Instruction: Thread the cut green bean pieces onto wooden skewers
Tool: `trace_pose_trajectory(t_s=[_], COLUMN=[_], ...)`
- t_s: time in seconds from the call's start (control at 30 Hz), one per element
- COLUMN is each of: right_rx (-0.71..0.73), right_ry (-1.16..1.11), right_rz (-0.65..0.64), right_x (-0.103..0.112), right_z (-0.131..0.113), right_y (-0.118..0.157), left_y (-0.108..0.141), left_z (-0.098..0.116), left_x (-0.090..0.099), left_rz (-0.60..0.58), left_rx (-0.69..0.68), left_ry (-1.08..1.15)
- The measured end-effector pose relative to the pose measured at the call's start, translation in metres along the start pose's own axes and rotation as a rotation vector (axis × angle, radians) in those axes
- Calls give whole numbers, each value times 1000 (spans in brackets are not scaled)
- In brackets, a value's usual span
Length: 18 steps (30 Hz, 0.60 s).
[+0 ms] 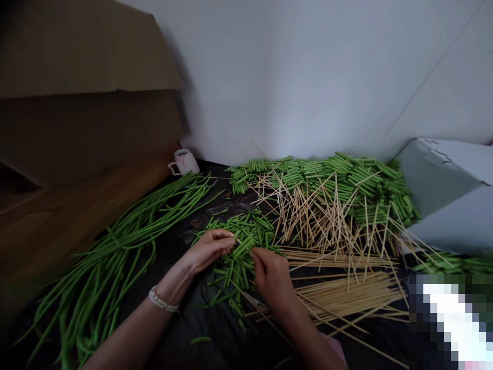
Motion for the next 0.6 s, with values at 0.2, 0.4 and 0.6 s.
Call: trace_pose_trajectory(t_s=[0.2, 0.4, 0.6], right_rx=[55, 84, -21], right_ry=[30, 43, -74], right_rz=[30, 54, 8], right_x=[-1, -2, -3], right_z=[0, 0, 0], right_y=[3, 2, 0], left_y=[-1, 0, 1], left_z=[-1, 0, 1], left_x=[0, -2, -3], left_rz=[-16, -16, -39], left_rx=[-4, -2, -27], left_ry=[-28, -54, -86])
Point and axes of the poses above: each hand's wrist, its own y-axis away from the middle knuckle, its own x-axis out of the back of the hand, z = x × y, the point moved 3 cm from there along -y, towards the middle knuckle, and after that the axes turned 13 degrees about -y, right-handed, at the moved point
